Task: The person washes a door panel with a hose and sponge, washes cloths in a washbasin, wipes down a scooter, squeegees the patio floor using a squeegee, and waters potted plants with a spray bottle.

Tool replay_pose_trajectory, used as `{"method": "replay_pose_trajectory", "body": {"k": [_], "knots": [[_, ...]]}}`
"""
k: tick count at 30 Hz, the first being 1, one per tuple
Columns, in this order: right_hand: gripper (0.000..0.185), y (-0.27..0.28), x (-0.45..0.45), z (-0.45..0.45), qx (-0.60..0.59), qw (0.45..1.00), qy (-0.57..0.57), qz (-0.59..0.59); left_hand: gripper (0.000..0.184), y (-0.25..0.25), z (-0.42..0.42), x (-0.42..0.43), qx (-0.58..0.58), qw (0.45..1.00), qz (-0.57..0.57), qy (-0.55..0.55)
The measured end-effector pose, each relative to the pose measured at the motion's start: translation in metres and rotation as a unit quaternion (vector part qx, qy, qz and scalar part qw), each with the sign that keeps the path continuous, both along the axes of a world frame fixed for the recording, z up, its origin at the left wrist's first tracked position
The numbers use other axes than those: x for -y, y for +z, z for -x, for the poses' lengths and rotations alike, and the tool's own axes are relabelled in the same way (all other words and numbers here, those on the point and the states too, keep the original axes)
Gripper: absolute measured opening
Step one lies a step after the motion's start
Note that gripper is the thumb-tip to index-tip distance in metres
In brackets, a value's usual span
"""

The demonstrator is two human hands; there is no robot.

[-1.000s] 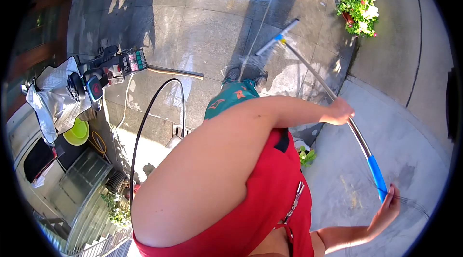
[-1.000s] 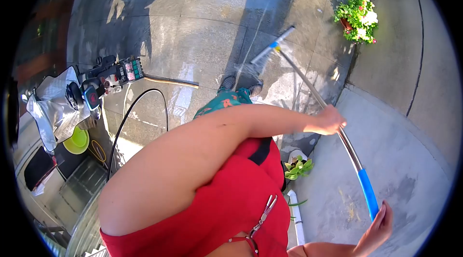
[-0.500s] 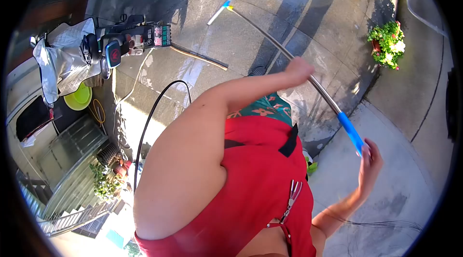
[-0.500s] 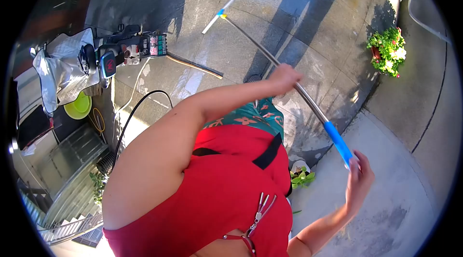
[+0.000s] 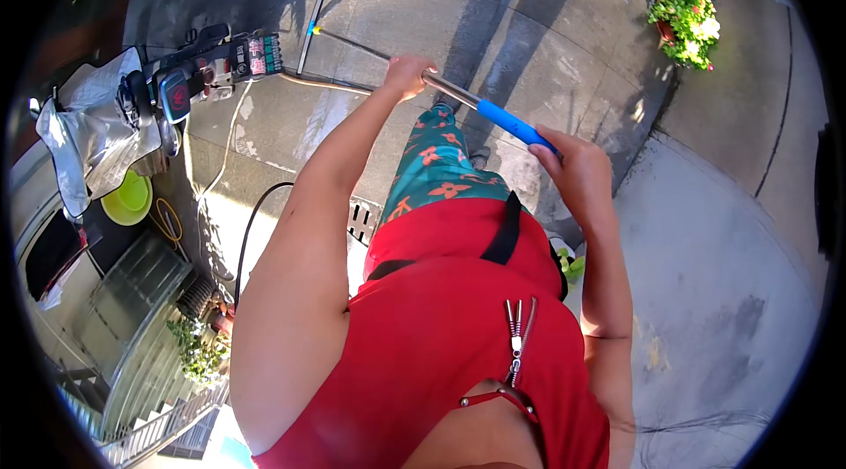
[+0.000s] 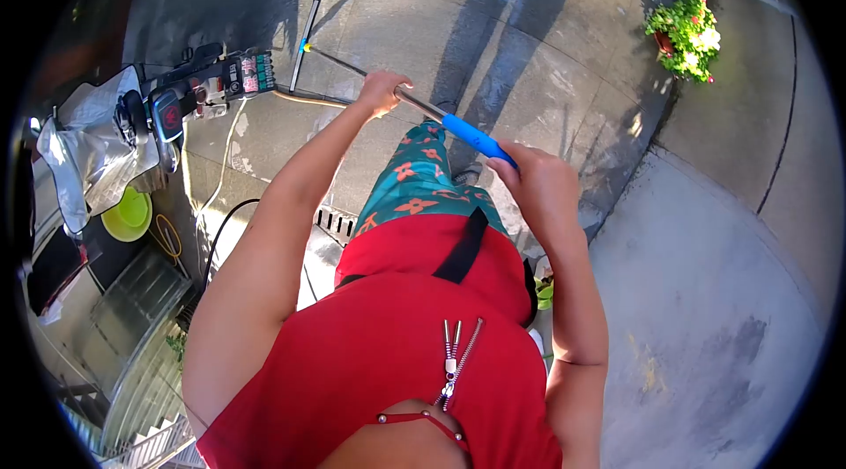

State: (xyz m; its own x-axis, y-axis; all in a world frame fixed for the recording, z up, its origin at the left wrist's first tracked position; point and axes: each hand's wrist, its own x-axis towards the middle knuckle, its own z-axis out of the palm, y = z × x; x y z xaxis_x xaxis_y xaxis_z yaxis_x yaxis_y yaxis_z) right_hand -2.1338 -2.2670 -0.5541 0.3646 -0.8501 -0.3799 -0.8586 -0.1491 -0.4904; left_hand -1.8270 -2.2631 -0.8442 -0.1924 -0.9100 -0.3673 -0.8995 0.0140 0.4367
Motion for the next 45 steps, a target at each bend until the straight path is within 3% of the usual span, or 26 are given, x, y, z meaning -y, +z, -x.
{"method": "replay_pose_trajectory", "body": {"k": [6,8,13,18,21,22,25,27,29,30,35,37,39,40,43,45], "knots": [[0.022,0.057,-0.094,0.142,-0.022,0.965,-0.262,-0.018,0.015,0.03,0.192,-0.049,-0.135,0.988,0.062,-0.036],[0.023,0.077,-0.14,0.195,-0.032,0.947,-0.318,0.001,0.014,0.045,0.262,-0.077,-0.155,0.981,0.098,-0.058],[0.021,0.163,-0.25,0.292,-0.105,0.913,-0.39,0.053,0.011,0.103,0.427,-0.149,-0.279,0.948,0.059,-0.144],[0.021,0.256,-0.338,0.296,-0.265,0.843,-0.461,0.074,0.009,0.157,0.548,-0.226,-0.432,0.867,0.043,-0.245],[0.019,0.266,-0.363,0.267,-0.307,0.827,-0.457,0.113,0.01,0.171,0.587,-0.25,-0.459,0.834,-0.021,-0.306],[0.019,0.264,-0.365,0.254,-0.314,0.823,-0.456,0.129,0.011,0.18,0.589,-0.251,-0.443,0.837,-0.059,-0.314],[0.016,0.267,-0.385,0.253,-0.309,0.817,-0.458,0.167,0.011,0.182,0.578,-0.265,-0.446,0.835,-0.011,-0.323],[0.014,0.265,-0.403,0.259,-0.261,0.818,-0.485,0.164,0.01,0.189,0.534,-0.265,-0.437,0.844,-0.046,-0.306],[0.013,0.241,-0.411,0.253,-0.199,0.839,-0.49,0.129,0.008,0.18,0.474,-0.262,-0.346,0.885,0.025,-0.31],[0.013,0.223,-0.411,0.25,-0.164,0.85,-0.488,0.112,0.01,0.153,0.446,-0.265,-0.376,0.888,0.043,-0.261],[0.014,0.086,-0.381,0.144,0.028,0.891,-0.45,0.055,0.007,0.081,0.235,-0.237,-0.174,0.959,0.074,-0.211],[0.017,0.051,-0.37,0.088,0.023,0.937,-0.347,0.012,0.006,0.051,0.154,-0.235,-0.124,0.97,0.094,-0.186],[0.017,0.028,-0.371,0.042,0.008,0.959,-0.276,0.057,0.007,0.024,0.095,-0.237,-0.084,0.979,0.084,-0.167],[0.017,0.025,-0.374,0.026,-0.004,0.967,-0.247,0.062,0.008,0.027,0.084,-0.241,-0.08,0.979,0.082,-0.171],[0.015,0.042,-0.398,0.024,-0.022,0.947,-0.318,0.049,0.009,0.035,0.093,-0.258,-0.08,0.977,0.083,-0.182],[0.012,0.073,-0.422,0.037,-0.021,0.916,-0.398,0.048,0.009,0.034,0.131,-0.281,-0.178,0.962,0.059,-0.2]]}}
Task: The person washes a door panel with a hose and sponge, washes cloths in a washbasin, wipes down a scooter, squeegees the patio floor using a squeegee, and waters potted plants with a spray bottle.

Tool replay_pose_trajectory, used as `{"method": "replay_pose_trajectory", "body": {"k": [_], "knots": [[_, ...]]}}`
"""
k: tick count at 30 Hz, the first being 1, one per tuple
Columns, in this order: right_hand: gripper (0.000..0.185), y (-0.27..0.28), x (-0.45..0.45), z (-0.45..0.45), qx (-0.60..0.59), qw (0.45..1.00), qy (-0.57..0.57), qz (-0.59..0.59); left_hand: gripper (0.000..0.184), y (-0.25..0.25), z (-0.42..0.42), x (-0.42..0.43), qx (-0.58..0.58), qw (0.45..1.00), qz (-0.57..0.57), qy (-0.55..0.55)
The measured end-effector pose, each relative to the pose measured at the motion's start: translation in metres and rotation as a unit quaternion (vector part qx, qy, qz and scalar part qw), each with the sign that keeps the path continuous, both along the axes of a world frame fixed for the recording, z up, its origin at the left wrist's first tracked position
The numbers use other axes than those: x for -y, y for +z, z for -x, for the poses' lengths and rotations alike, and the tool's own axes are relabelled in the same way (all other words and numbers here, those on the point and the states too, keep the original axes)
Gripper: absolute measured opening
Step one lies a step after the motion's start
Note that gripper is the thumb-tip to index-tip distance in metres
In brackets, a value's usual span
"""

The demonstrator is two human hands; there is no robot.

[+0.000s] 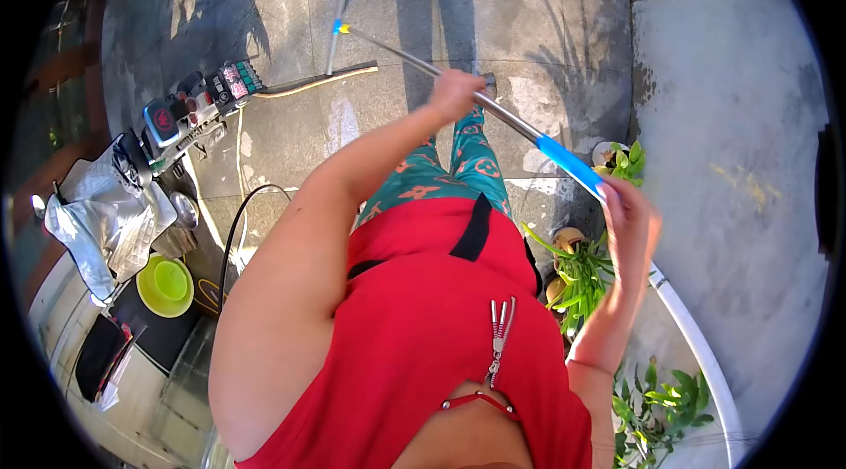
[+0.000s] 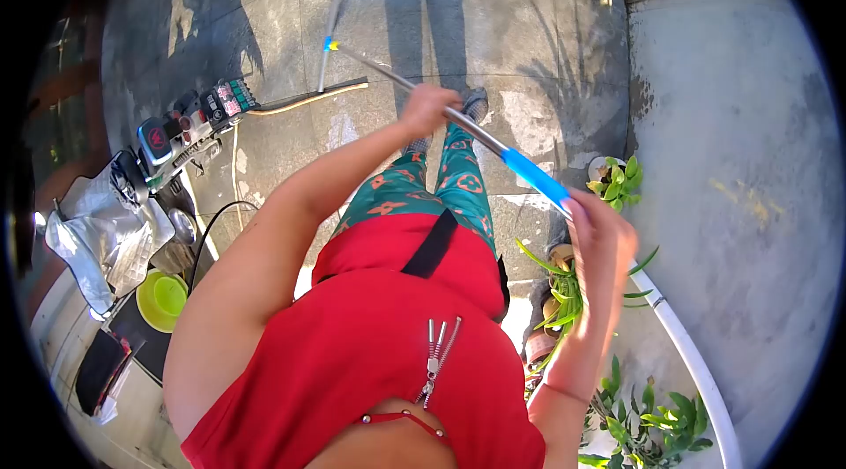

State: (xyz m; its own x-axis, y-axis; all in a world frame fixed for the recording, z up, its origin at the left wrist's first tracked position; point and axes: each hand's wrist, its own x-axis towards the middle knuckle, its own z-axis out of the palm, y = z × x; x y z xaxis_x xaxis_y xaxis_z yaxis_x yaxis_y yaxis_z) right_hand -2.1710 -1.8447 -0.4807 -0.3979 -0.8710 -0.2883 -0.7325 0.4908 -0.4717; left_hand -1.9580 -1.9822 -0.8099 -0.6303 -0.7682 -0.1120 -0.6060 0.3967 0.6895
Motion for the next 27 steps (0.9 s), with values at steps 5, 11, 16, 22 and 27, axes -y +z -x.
{"method": "replay_pose_trajectory", "body": {"k": [5,11,16,22,27], "knots": [[0.017,0.1,-0.074,0.035,-0.098,0.987,-0.129,-0.016,0.022,0.084,0.113,-0.059,-0.136,0.985,-0.009,-0.109],[0.021,0.168,-0.11,0.001,-0.217,0.972,-0.092,-0.015,0.008,0.127,0.197,-0.094,-0.221,0.963,-0.047,-0.145],[0.023,0.193,-0.13,0.025,-0.213,0.975,-0.063,0.031,0.011,0.145,0.172,-0.12,-0.251,0.965,-0.019,-0.07],[0.015,0.117,-0.086,0.028,0.004,1.0,0.0,0.005,0.01,0.097,0.035,-0.148,-0.122,0.989,-0.019,0.081],[0.015,0.011,-0.071,-0.031,0.009,0.981,0.194,0.013,0.017,0.061,-0.102,-0.205,0.041,0.978,-0.018,0.204]]}}
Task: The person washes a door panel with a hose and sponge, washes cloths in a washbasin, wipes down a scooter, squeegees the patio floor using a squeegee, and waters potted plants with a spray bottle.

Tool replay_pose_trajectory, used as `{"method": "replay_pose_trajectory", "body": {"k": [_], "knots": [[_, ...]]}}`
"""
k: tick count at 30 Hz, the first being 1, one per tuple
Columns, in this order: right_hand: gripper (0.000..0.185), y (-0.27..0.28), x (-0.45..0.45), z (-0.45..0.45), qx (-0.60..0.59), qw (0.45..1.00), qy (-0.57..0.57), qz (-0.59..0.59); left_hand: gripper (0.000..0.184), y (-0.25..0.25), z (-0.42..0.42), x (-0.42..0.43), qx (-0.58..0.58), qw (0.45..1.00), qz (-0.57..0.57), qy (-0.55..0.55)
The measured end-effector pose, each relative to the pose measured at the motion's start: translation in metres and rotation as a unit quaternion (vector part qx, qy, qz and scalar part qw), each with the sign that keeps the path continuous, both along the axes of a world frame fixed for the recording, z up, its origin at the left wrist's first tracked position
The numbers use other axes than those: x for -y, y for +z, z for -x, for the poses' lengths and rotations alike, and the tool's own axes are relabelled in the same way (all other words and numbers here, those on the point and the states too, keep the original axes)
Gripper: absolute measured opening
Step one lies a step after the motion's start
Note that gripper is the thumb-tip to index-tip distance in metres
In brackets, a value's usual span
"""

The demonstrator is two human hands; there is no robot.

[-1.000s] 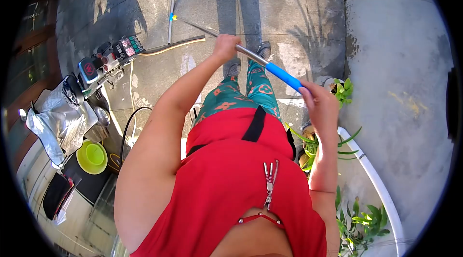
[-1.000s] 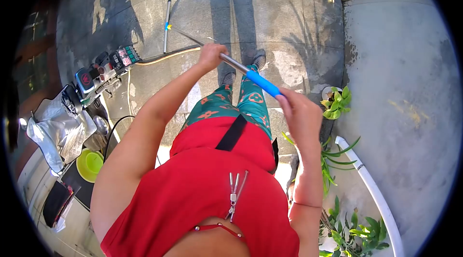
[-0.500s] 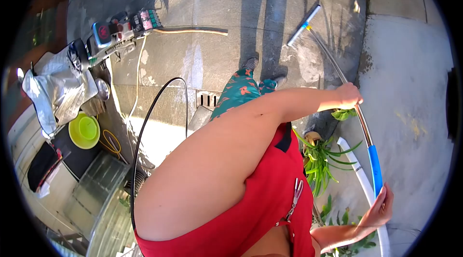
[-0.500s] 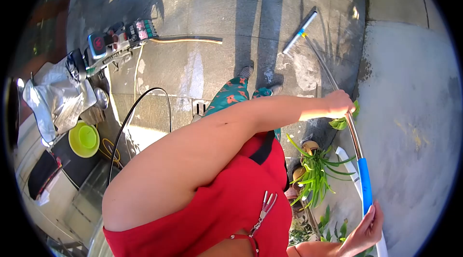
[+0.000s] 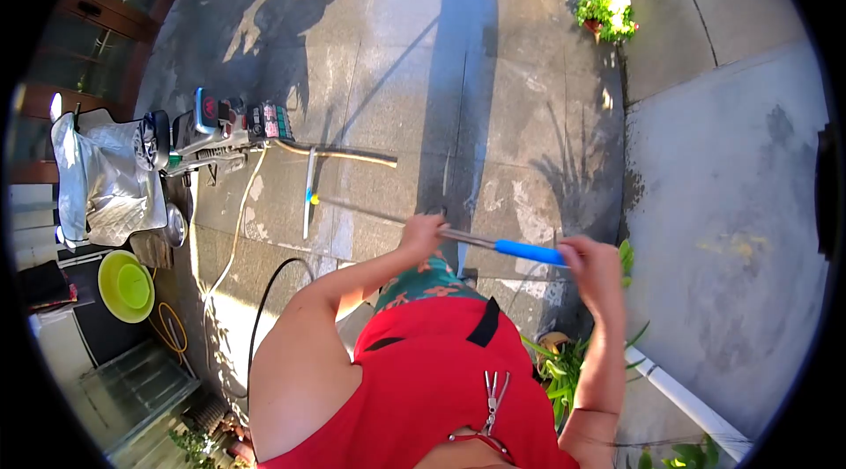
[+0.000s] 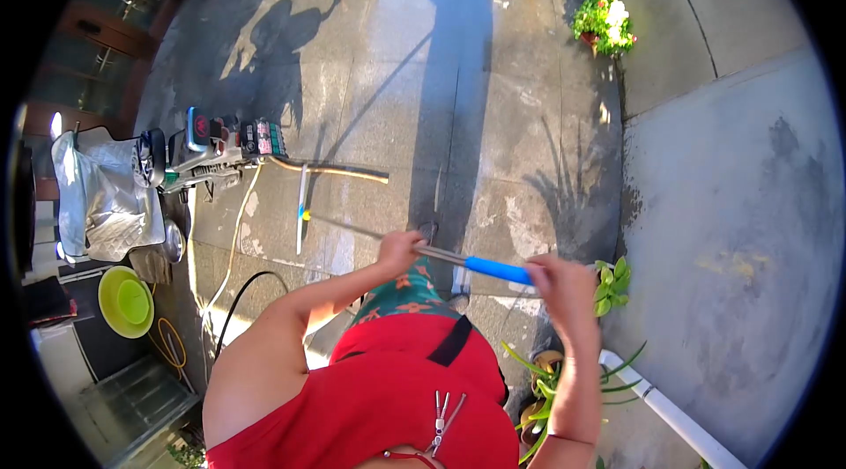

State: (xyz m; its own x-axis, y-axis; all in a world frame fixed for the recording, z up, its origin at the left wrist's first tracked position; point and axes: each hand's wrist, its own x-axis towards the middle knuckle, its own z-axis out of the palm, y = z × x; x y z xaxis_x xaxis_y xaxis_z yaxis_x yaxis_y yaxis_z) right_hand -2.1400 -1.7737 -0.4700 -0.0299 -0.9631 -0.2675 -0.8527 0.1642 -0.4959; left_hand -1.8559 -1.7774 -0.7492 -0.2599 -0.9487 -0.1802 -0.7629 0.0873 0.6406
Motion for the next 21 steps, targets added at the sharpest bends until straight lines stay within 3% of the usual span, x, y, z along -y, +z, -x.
{"method": "replay_pose_trajectory", "body": {"k": [4,5,8,10,14,17,20,21], "knots": [[0.015,-0.082,-0.055,-0.059,-0.02,0.979,0.201,0.039,0.015,-0.073,-0.079,-0.073,0.138,0.987,-0.079,0.02],[0.016,-0.079,-0.068,-0.069,-0.063,0.974,0.213,0.048,0.014,-0.079,-0.087,-0.087,0.157,0.983,-0.086,0.022],[0.016,-0.084,-0.105,-0.042,-0.004,0.983,0.168,0.071,0.013,-0.098,-0.062,-0.108,0.172,0.983,-0.049,0.045],[0.016,-0.051,-0.129,-0.009,0.014,0.992,0.115,0.049,0.016,-0.09,-0.016,-0.116,0.159,0.987,-0.031,-0.001],[0.013,0.038,-0.179,0.061,-0.045,0.995,-0.036,0.079,0.01,-0.01,0.113,-0.132,0.007,0.998,0.019,-0.051],[0.012,0.097,-0.225,0.109,-0.141,0.976,-0.064,0.15,0.01,-0.012,0.221,-0.161,-0.125,0.988,0.051,-0.072],[0.013,0.171,-0.265,0.109,-0.241,0.951,-0.111,0.157,0.017,0.068,0.294,-0.19,-0.219,0.969,0.005,-0.114],[0.014,0.174,-0.279,0.113,-0.264,0.941,-0.101,0.186,0.017,0.068,0.318,-0.198,-0.225,0.963,0.004,-0.146]]}}
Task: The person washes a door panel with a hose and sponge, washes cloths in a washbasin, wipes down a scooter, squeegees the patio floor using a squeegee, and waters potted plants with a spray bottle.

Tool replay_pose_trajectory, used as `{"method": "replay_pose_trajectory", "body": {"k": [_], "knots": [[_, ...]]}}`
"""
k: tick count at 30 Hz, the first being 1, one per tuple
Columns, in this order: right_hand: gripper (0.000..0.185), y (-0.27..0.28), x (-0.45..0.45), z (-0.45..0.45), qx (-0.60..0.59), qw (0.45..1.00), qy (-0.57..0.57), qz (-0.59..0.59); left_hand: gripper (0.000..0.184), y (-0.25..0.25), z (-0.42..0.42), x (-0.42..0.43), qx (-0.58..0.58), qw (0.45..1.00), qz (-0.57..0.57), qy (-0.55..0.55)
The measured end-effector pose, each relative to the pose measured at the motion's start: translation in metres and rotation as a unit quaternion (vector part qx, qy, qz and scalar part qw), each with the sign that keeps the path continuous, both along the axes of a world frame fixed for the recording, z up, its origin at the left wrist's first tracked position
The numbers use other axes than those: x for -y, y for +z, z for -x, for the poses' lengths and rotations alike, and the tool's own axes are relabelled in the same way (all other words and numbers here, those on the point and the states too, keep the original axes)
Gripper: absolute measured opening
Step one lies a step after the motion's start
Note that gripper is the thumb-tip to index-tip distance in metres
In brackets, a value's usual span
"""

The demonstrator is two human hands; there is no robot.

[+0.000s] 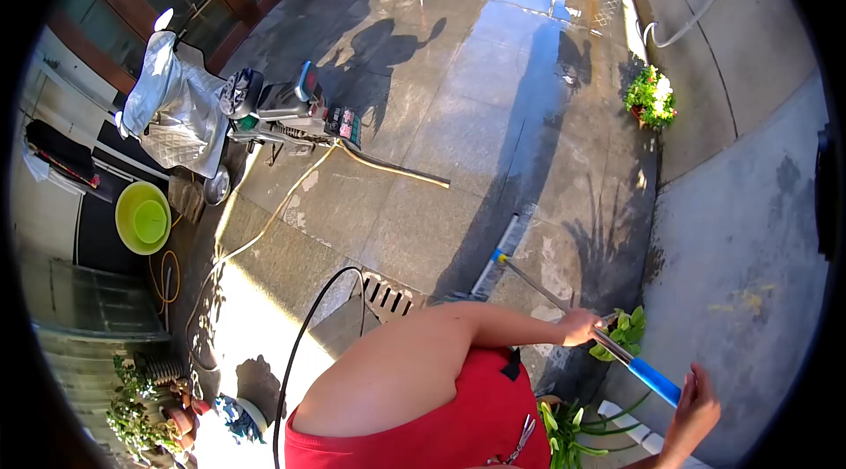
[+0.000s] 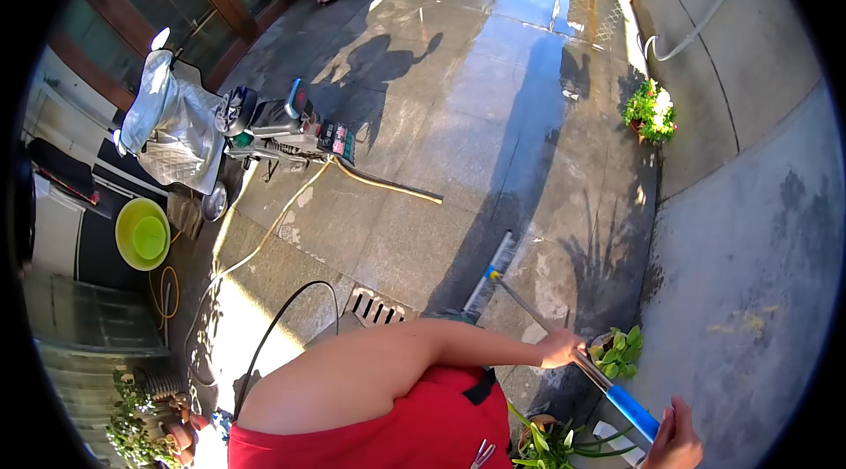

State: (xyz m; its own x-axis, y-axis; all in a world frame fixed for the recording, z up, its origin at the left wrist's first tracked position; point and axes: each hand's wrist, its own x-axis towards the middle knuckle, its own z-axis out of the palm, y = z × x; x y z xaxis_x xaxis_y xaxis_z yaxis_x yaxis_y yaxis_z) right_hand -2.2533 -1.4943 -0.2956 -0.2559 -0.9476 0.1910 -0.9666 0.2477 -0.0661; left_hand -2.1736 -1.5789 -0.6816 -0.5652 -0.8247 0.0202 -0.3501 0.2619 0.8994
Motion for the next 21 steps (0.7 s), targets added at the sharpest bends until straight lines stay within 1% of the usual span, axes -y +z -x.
{"method": "replay_pose_trajectory", "body": {"k": [1,2,5,6,7,8,9,10,11,12,13,14,15,16,17,18,19,20,21], "knots": [[0.016,0.005,-0.013,0.004,-0.03,0.999,0.012,0.022,0.017,0.003,0.017,-0.005,-0.053,0.998,-0.026,-0.035],[0.027,0.044,-0.009,-0.038,-0.074,0.98,-0.109,-0.148,0.017,0.023,0.019,-0.008,-0.082,0.995,-0.005,-0.063],[0.026,0.038,-0.024,-0.033,-0.078,0.987,-0.082,-0.11,0.019,0.024,0.037,-0.004,-0.07,0.987,0.0,-0.143],[0.025,0.039,-0.027,-0.032,-0.062,0.992,-0.061,-0.088,0.023,0.022,0.035,-0.003,-0.081,0.985,0.027,-0.148],[0.025,0.041,-0.029,-0.028,-0.047,0.996,-0.036,-0.067,0.024,0.023,0.029,-0.002,-0.065,0.984,0.033,-0.163],[0.024,0.041,-0.031,-0.024,-0.028,0.999,-0.011,-0.045,0.023,0.03,0.015,-0.001,-0.058,0.988,0.03,-0.142],[0.022,0.029,-0.034,-0.007,0.035,0.999,-0.016,-0.025,0.022,0.037,-0.005,-0.001,-0.05,0.991,0.027,-0.121],[0.02,0.007,-0.035,0.017,0.098,0.995,-0.022,-0.006,0.022,0.035,-0.025,0.003,-0.004,0.993,0.027,-0.117],[0.019,-0.014,-0.036,0.029,0.16,0.987,-0.029,0.014,0.021,0.028,-0.046,0.008,0.041,0.992,0.028,-0.113],[0.02,-0.027,-0.019,0.009,0.182,0.983,-0.001,0.027,0.02,0.006,-0.071,0.012,0.053,0.993,0.036,-0.094],[0.02,-0.04,-0.008,0.008,0.23,0.969,-0.039,-0.082,0.019,-0.02,-0.098,0.014,0.063,0.994,0.044,-0.075],[0.018,-0.074,0.003,0.002,0.232,0.971,-0.005,-0.051,0.016,-0.04,-0.128,0.02,0.158,0.984,0.012,-0.077],[0.019,-0.086,0.018,-0.025,0.241,0.966,0.022,-0.088,0.011,-0.058,-0.163,0.019,0.171,0.985,-0.011,-0.02],[0.019,-0.109,0.029,-0.044,0.233,0.965,0.048,-0.114,0.009,-0.036,-0.205,0.023,0.225,0.973,-0.046,0.004],[0.018,-0.133,0.039,-0.063,0.239,0.959,0.074,-0.133,0.008,-0.056,-0.24,0.02,0.24,0.97,-0.037,0.022],[0.018,-0.155,0.046,-0.081,0.262,0.947,0.109,-0.153,0.009,-0.064,-0.273,0.016,0.254,0.965,-0.044,0.047],[0.017,-0.18,0.05,-0.094,0.29,0.928,0.142,-0.186,0.009,-0.091,-0.303,0.011,0.299,0.952,-0.045,0.055],[0.016,-0.195,0.052,-0.113,0.261,0.93,0.199,-0.168,0.011,-0.107,-0.331,0.007,0.329,0.942,-0.04,0.06],[0.015,-0.203,0.054,-0.132,0.246,0.928,0.209,-0.184,0.012,-0.123,-0.351,-0.001,0.357,0.931,-0.039,0.068]]}}
